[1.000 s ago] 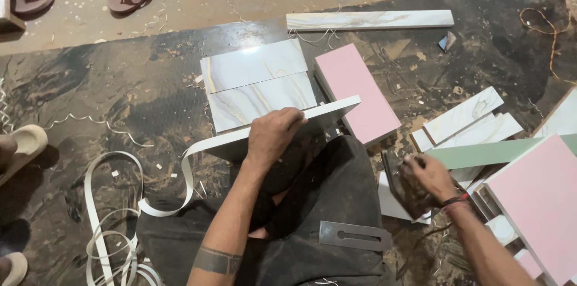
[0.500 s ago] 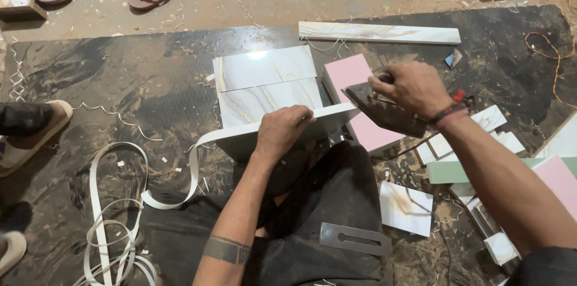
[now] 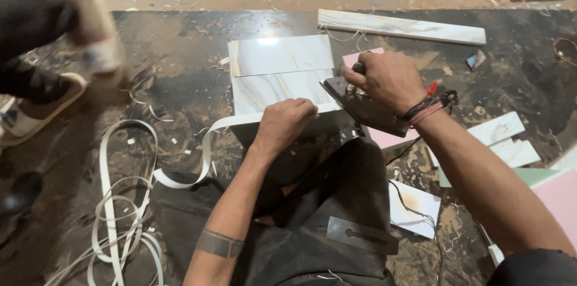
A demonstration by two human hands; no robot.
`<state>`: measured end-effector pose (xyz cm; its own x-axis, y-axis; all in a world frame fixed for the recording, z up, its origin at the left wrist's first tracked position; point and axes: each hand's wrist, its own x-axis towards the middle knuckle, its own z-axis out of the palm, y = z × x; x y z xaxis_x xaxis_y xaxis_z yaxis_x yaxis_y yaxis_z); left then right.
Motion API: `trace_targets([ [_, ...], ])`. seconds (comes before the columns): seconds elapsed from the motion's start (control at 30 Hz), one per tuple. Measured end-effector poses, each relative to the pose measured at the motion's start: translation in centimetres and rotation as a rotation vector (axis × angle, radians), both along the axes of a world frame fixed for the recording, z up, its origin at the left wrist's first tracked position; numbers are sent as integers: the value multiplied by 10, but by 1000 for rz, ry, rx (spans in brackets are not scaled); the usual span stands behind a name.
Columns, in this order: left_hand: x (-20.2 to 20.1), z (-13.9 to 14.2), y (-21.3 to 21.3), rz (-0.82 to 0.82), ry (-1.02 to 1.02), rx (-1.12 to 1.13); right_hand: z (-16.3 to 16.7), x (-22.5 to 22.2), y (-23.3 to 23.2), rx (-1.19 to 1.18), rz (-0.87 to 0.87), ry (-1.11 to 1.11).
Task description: The person sits on the floor and uses a handheld edge banding machine to bond white edge banding tape onto the edges of wood panels, then uses a small hand trimmer to trim the excess tape flush along the edges of green and pink panels, working on one panel at a time on their lap.
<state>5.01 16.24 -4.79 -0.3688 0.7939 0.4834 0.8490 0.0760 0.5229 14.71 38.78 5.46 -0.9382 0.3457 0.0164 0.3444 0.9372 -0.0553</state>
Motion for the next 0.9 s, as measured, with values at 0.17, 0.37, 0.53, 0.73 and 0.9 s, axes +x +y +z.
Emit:
trace_targets([
  [0.17,-15,3,-44,52,127,10,4,-22,-43,-15,78,57],
  [0.37,-24,2,-59,113,111,48,1,-34,-71,-20,89,85],
  [0.53,-25,1,-55,112,63,57,-8,-25,-38,-60,65,45],
  [0.73,-26,-1,-50,98,26,71,-14,25,52,87,-199,13],
  [0.9,-25,-2,-47,117,15,53,-21,44,72,101,-266,13],
])
